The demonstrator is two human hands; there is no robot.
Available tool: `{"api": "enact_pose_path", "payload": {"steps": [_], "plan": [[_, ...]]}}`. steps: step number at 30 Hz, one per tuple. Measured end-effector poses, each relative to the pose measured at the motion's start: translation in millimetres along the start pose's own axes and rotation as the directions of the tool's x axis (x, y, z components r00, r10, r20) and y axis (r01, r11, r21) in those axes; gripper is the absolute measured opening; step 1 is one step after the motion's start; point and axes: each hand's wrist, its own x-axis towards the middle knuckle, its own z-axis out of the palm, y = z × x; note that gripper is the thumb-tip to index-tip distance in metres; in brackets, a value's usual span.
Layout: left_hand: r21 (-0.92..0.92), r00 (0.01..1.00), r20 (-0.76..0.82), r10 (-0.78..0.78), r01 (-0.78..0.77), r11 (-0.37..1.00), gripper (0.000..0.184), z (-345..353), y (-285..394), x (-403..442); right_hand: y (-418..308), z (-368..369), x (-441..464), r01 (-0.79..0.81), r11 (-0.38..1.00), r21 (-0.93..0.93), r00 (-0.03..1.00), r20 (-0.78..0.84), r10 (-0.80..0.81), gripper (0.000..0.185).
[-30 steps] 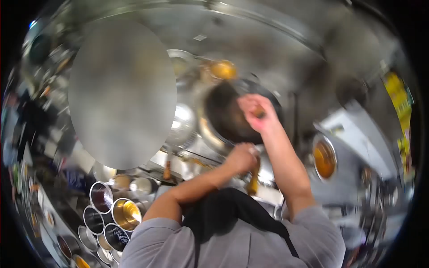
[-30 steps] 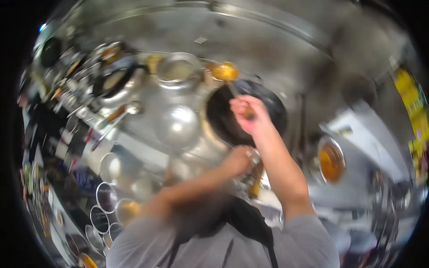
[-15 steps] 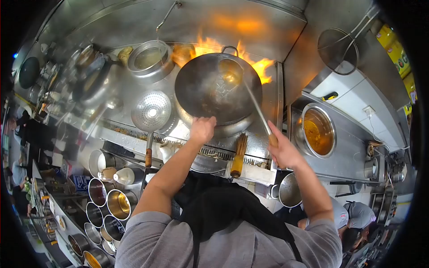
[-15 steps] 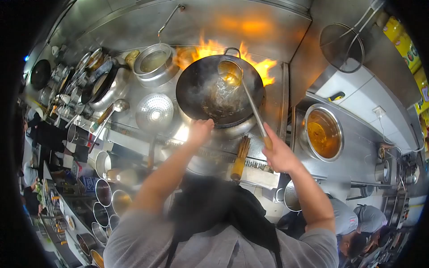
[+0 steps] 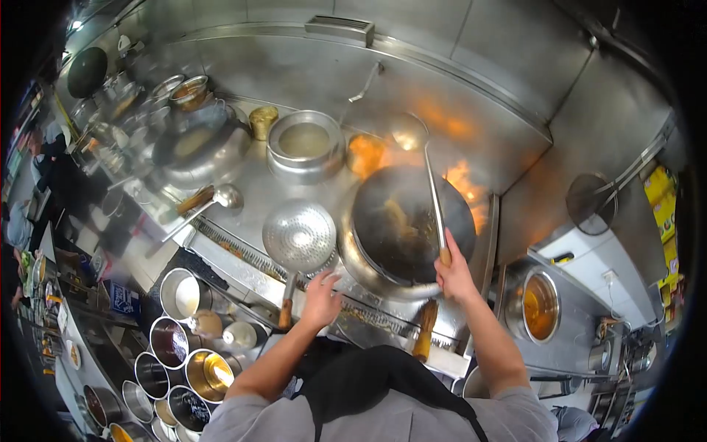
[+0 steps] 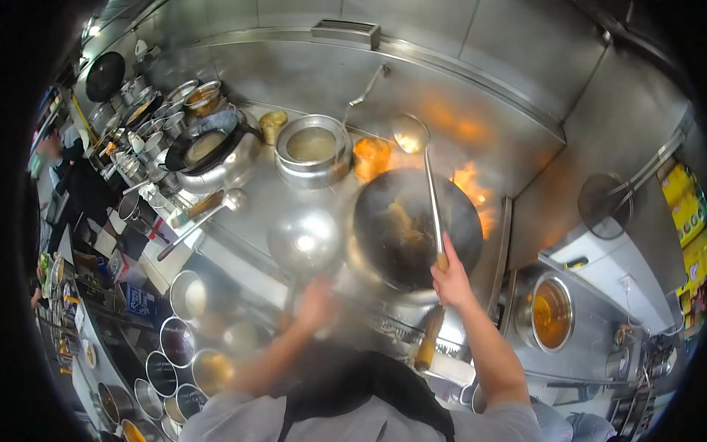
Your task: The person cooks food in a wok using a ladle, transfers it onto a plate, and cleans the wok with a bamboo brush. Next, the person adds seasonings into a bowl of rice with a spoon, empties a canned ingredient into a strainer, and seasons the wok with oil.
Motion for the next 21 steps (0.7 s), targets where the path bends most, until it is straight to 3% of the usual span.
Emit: {"api": "enact_pose_path", "payload": {"steps": [2,4,6,9,10,12,13,14,16,18,20,21], "plan": [[-0.018,0.967,-0.073,-0.245,0.244,0.970,0.040,-34.6,-38.3,-29.2,-27.0,44.5,52.0,0.033,0.999,0.025,0.999,0.002,-0.033,0.080],[0.047,0.958,-0.076,-0.278,0.282,0.958,0.037,-41.9,-91.2,-66.3,-26.4,93.1,96.2,0.049,0.996,0.078,0.999,0.003,-0.050,0.080],[-0.057,0.896,-0.002,-0.444,0.443,0.895,0.036,-51.0,-108.3,-91.4,-10.8,151.9,118.7,0.062,0.980,0.190,0.997,-0.050,-0.054,0.081],[-0.081,0.828,-0.002,-0.561,0.559,0.825,0.049,-49.8,-111.4,-111.6,28.6,219.1,137.0,0.032,0.985,0.170,0.998,-0.066,-0.021,0.080],[-0.173,0.722,0.182,-0.667,0.692,0.701,0.059,-32.6,-134.6,-118.8,17.4,233.6,131.7,-0.044,0.981,0.189,0.998,-0.034,0.051,0.080],[-0.079,0.823,0.135,-0.551,0.564,0.822,0.064,-9.7,-149.6,-139.3,33.0,250.4,156.5,-0.032,0.980,0.195,0.999,-0.001,0.032,0.080],[-0.191,0.796,0.190,-0.575,0.605,0.773,0.065,-17.2,-142.5,-131.5,54.2,257.5,185.9,-0.035,0.981,0.190,0.999,0.001,0.036,0.080],[-0.194,0.793,0.193,-0.577,0.608,0.770,0.065,-17.2,-142.3,-131.5,79.5,264.3,225.2,0.126,0.992,-0.001,0.990,-0.059,-0.126,0.081],[-0.267,0.809,0.192,-0.556,0.588,0.764,0.064,-18.9,-142.1,-129.9,79.1,279.6,268.9,0.243,0.947,-0.211,0.961,-0.080,-0.264,0.083],[-0.327,0.840,0.168,-0.516,0.541,0.775,0.062,-25.7,-138.7,-125.7,45.5,300.9,304.3,0.212,0.953,-0.219,0.970,-0.071,-0.232,0.083],[-0.649,0.580,0.503,-0.641,0.743,0.163,0.054,-41.2,-127.6,-109.1,-12.2,318.3,328.9,-0.026,0.996,0.089,0.999,-0.020,0.028,0.070],[-0.735,0.508,0.568,-0.648,0.667,-0.121,0.047,-42.3,-125.3,-107.3,-38.0,326.2,344.7,-0.154,0.960,0.233,0.988,0.038,0.149,0.065]]}}
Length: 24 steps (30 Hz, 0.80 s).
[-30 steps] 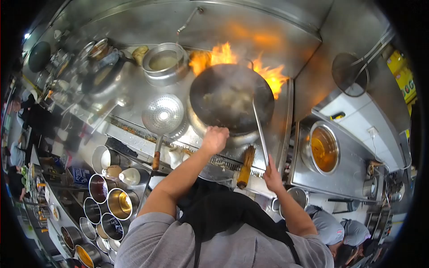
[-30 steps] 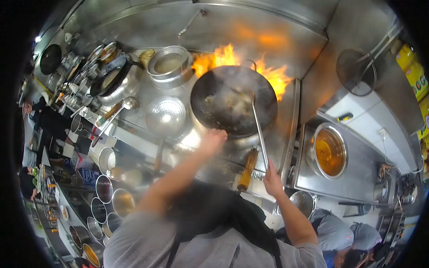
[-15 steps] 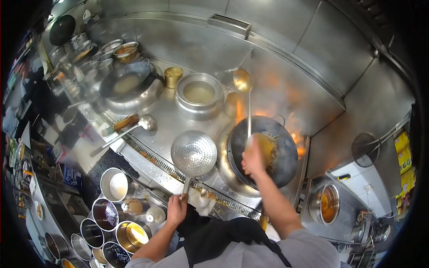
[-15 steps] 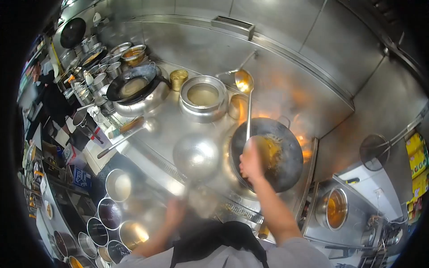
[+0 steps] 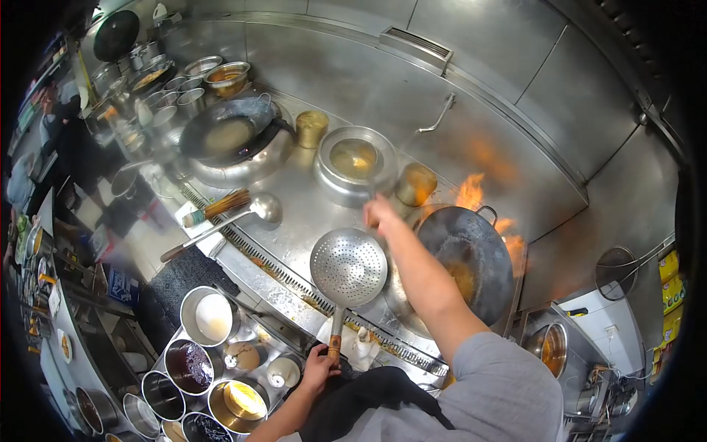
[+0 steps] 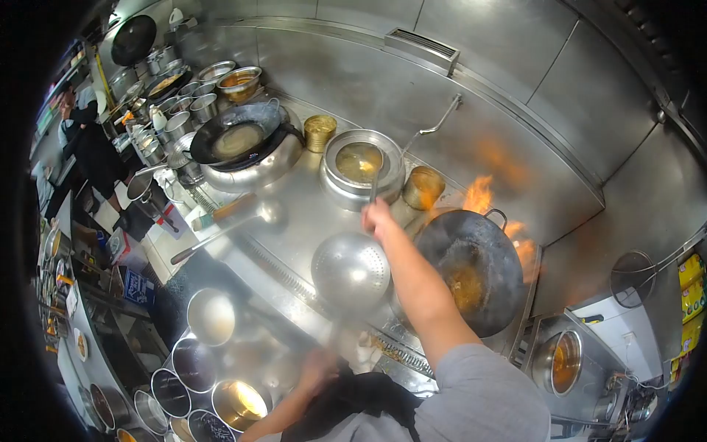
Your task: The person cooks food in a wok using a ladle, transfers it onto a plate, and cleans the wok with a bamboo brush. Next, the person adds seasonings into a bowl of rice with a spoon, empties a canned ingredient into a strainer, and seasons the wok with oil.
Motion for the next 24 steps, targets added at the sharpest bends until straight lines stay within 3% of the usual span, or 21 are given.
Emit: {"api": "enact_pose_path", "payload": {"steps": [1,2,3,5,7,10,13,15,17,18,20,22,24], "plan": [[-0.002,1.000,-0.009,0.006,-0.006,1.000,0.047,-2.2,-0.5,3.2,-8.8,-8.6,40.0,-0.224,0.915,0.336,0.950,0.285,0.128,0.020],[-0.122,0.992,0.119,-0.031,0.045,0.992,0.047,-4.3,-2.0,12.0,-26.3,-4.3,37.3,-0.359,0.688,0.631,0.915,0.384,0.125,0.008],[-0.230,0.966,0.253,-0.051,0.111,0.967,0.046,-5.2,-3.7,20.4,-42.7,-1.4,24.1,-0.468,0.352,0.811,0.878,0.470,0.083,0.019],[-0.180,0.947,0.311,-0.083,0.145,0.973,0.039,6.7,7.9,32.4,-45.9,5.9,-11.1,-0.426,0.280,0.860,0.898,0.441,0.012,0.018],[0.015,0.942,0.319,-0.103,0.104,0.994,0.032,22.4,15.8,31.6,-45.9,1.8,-37.9,-0.376,0.199,0.905,0.917,0.394,-0.058,0.017],[0.053,0.960,0.268,-0.084,0.073,0.996,0.026,42.9,27.3,14.7,-56.0,-36.4,-80.0,-0.484,0.090,0.870,0.843,0.491,-0.221,0.015],[-0.107,0.945,0.328,-0.015,0.053,0.993,0.024,49.4,30.4,-4.7,-63.0,-89.3,-136.4,-0.553,0.071,0.830,0.790,0.549,-0.272,0.013],[-0.005,0.973,0.231,-0.010,0.012,1.000,0.024,65.6,54.5,-52.5,-64.8,-130.0,-178.7,-0.567,0.105,0.817,0.764,0.569,-0.304,0.010],[0.094,0.972,0.236,0.013,-0.037,0.995,0.026,67.5,54.1,-65.8,-61.8,-171.2,-218.6,-0.511,0.184,0.840,0.777,0.543,-0.318,0.010],[0.160,0.974,0.224,0.040,-0.077,0.984,0.025,78.0,59.7,-78.3,-59.4,-191.6,-240.3,-0.485,0.158,0.860,0.799,0.510,-0.318,0.010],[0.267,0.966,0.224,0.129,-0.188,0.945,0.025,109.7,74.3,-88.1,-62.1,-227.5,-276.2,-0.311,0.390,0.867,0.869,0.426,-0.254,0.008],[0.416,0.904,0.325,0.276,-0.399,0.817,0.026,137.9,77.9,-79.5,-59.8,-266.1,-306.3,-0.278,0.422,0.863,0.899,0.388,-0.203,0.008],[0.464,0.871,0.348,0.347,-0.481,0.744,0.027,179.0,80.7,-69.9,-44.4,-304.3,-331.6,-0.214,0.501,0.839,0.949,0.299,-0.096,0.013]]}}
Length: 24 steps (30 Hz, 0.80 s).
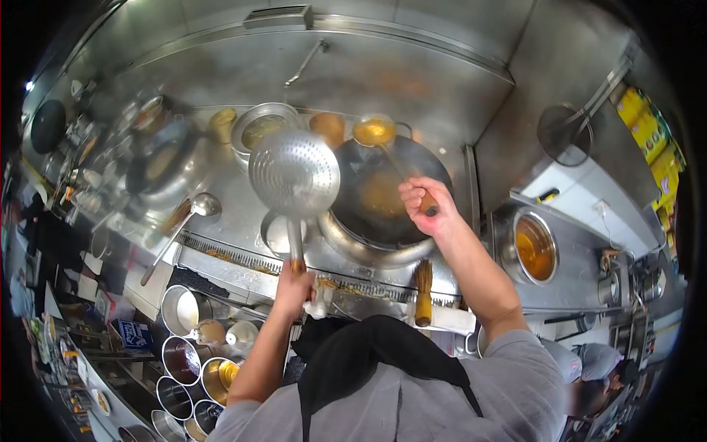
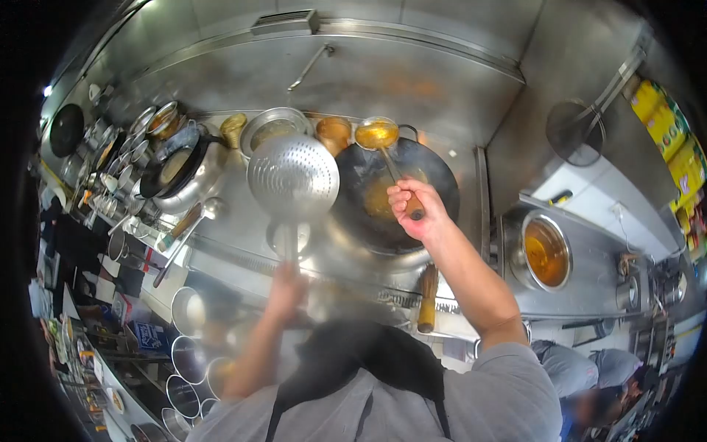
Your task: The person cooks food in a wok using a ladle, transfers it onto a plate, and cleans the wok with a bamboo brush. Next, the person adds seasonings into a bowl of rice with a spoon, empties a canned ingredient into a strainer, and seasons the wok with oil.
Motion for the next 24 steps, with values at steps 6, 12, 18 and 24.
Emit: {"api": "enact_pose_path", "payload": {"steps": [6,12,18,24], "plan": [[-0.015,0.999,-0.008,-0.040,0.040,0.999,0.026,109.5,12.2,70.8,-12.1,-42.2,-128.1,0.080,0.980,-0.182,0.977,-0.182,-0.114,0.052],[-0.150,0.989,0.040,-0.145,0.149,0.977,0.015,208.1,-23.8,97.0,-3.1,-60.6,-207.9,-0.062,0.977,-0.204,0.975,-0.222,0.015,0.074],[-0.221,0.914,0.231,-0.333,0.383,0.897,0.026,227.7,-18.9,74.9,-18.8,-135.6,-162.2,-0.010,0.890,-0.456,0.992,-0.116,-0.048,0.077],[0.636,0.945,-0.223,0.239,-0.045,0.771,0.064,155.1,-41.3,71.4,-22.4,-175.6,-147.5,0.004,0.357,-0.934,0.955,-0.102,-0.279,0.084]]}}
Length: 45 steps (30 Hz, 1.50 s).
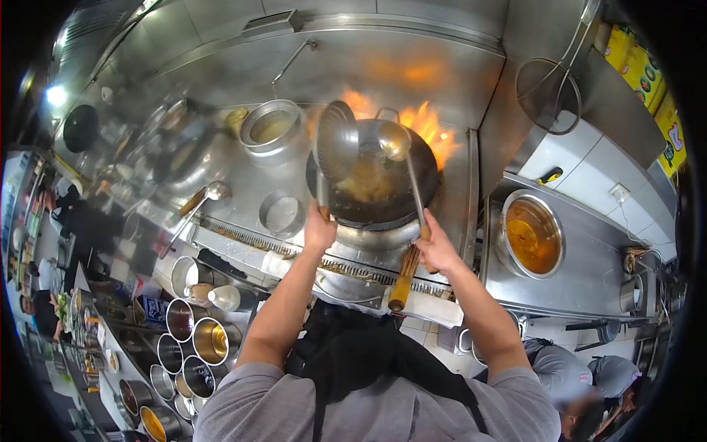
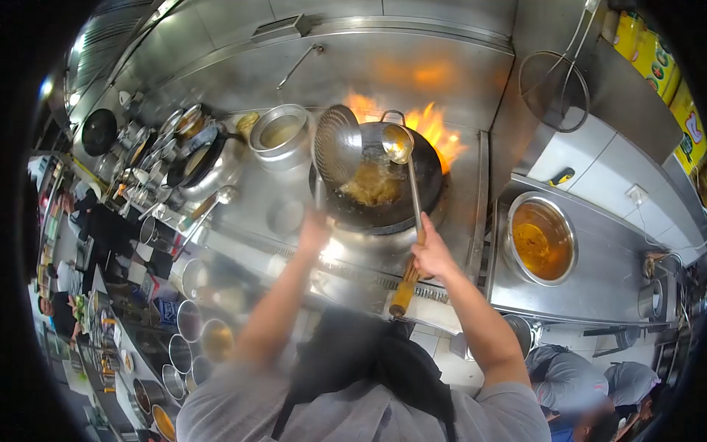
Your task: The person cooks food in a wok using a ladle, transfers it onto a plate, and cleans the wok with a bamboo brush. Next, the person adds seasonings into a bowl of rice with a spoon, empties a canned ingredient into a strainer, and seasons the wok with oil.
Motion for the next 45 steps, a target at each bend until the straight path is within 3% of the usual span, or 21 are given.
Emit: {"api": "enact_pose_path", "payload": {"steps": [5,7,9,11,13,16,21,22,23,24,26,29,30,32,33,34,35,37,39,42,45], "plan": [[-0.070,0.975,-0.192,0.117,-0.132,0.989,0.071,-49.3,-38.0,-2.8,-16.3,34.4,-17.9,-0.106,0.903,-0.417,0.993,-0.094,0.073,0.082],[-0.041,0.927,-0.329,0.183,-0.207,0.977,0.072,-61.8,-68.2,-7.3,4.3,56.2,-17.2,-0.101,0.994,-0.038,0.995,-0.005,0.101,0.081],[-0.522,0.986,-0.076,-0.151,0.089,0.848,0.073,-96.7,-52.6,-31.0,-14.2,64.0,-22.5,-0.230,0.944,0.235,0.973,0.057,0.223,0.077],[-0.640,0.972,-0.027,-0.235,0.163,0.751,0.063,-108.9,-86.3,-35.7,-12.8,50.7,-1.1,-0.423,0.398,0.814,0.905,0.402,0.139,0.079],[-0.701,0.960,0.092,-0.265,0.252,0.667,0.051,-117.1,-132.3,-36.2,-9.1,59.4,23.9,-0.424,0.309,0.851,0.905,0.407,0.118,0.078],[-0.788,0.913,0.269,-0.307,0.392,0.476,0.032,-114.7,-172.2,-45.2,6.4,98.6,54.9,-0.149,0.940,0.308,0.989,0.058,0.138,0.081],[-0.819,0.834,0.496,-0.244,0.542,0.188,0.030,-85.8,-287.5,-50.7,29.7,128.9,12.5,-0.096,0.909,-0.406,0.990,-0.130,0.046,0.080],[-0.677,0.958,0.259,-0.120,0.269,0.685,0.042,-64.2,-332.3,-46.0,19.6,130.7,3.8,-0.103,0.866,-0.490,0.989,-0.144,0.036,0.080],[-0.361,0.985,0.125,-0.117,0.155,0.920,0.051,-72.6,-313.4,-43.1,9.3,132.5,-4.9,-0.112,0.815,-0.568,0.987,-0.157,0.026,0.080],[0.138,0.997,-0.071,-0.030,0.040,0.990,0.061,-88.2,-268.1,-37.7,-17.7,134.8,-17.4,-0.205,0.974,-0.092,0.977,-0.086,0.197,0.078],[0.202,0.952,-0.129,0.278,-0.249,0.947,0.081,-99.6,-183.7,-26.9,-40.9,132.2,-21.5,-0.297,0.626,0.721,0.953,0.187,0.238,0.070],[-0.143,0.820,0.082,0.566,-0.553,0.821,0.074,-114.4,-19.0,-33.9,-18.5,127.5,-14.3,-0.329,0.648,0.687,0.901,0.435,-0.003,0.061],[-0.212,0.734,0.085,0.674,-0.647,0.732,0.066,-111.2,6.1,-34.2,-2.3,116.3,-6.0,-0.394,0.657,0.643,0.756,0.633,-0.167,0.060],[-0.296,0.684,-0.006,0.729,-0.698,0.652,0.057,-92.1,13.5,-13.0,53.5,92.6,12.9,-0.330,0.944,-0.002,0.889,0.335,0.312,0.075],[-0.367,0.634,-0.115,0.765,-0.743,0.560,0.048,-76.1,15.0,0.1,92.7,86.4,19.4,-0.332,0.750,-0.572,0.907,0.025,0.420,0.082],[-0.539,0.692,-0.123,0.712,-0.649,0.537,0.035,-60.6,2.4,19.0,130.8,83.6,14.8,-0.368,0.245,-0.897,0.905,-0.285,0.317,0.090],[-0.598,0.808,-0.172,0.563,-0.540,0.592,0.028,-79.8,12.8,32.1,152.6,85.8,6.0,-0.375,0.262,-0.889,0.902,-0.285,0.323,0.096],[-0.758,0.947,-0.249,0.201,-0.320,0.569,0.017,-119.1,34.5,57.8,226.6,83.0,2.2,-0.493,0.630,-0.600,0.869,-0.300,0.394,0.092],[-0.901,0.920,-0.391,-0.017,-0.378,0.214,0.016,-134.8,3.1,124.5,244.7,63.7,2.5,-0.531,0.813,-0.240,0.831,-0.333,0.445,0.088],[-0.941,0.938,-0.340,-0.065,-0.339,0.022,0.014,-150.3,-25.1,180.4,201.6,19.0,-19.9,-0.316,0.725,0.612,0.808,-0.227,0.544,0.069],[-0.960,0.961,-0.271,-0.064,-0.264,0.092,0.016,-148.5,-18.6,202.9,93.6,-21.5,-39.5,-0.059,0.897,0.439,0.925,-0.315,0.215,0.076]]}}
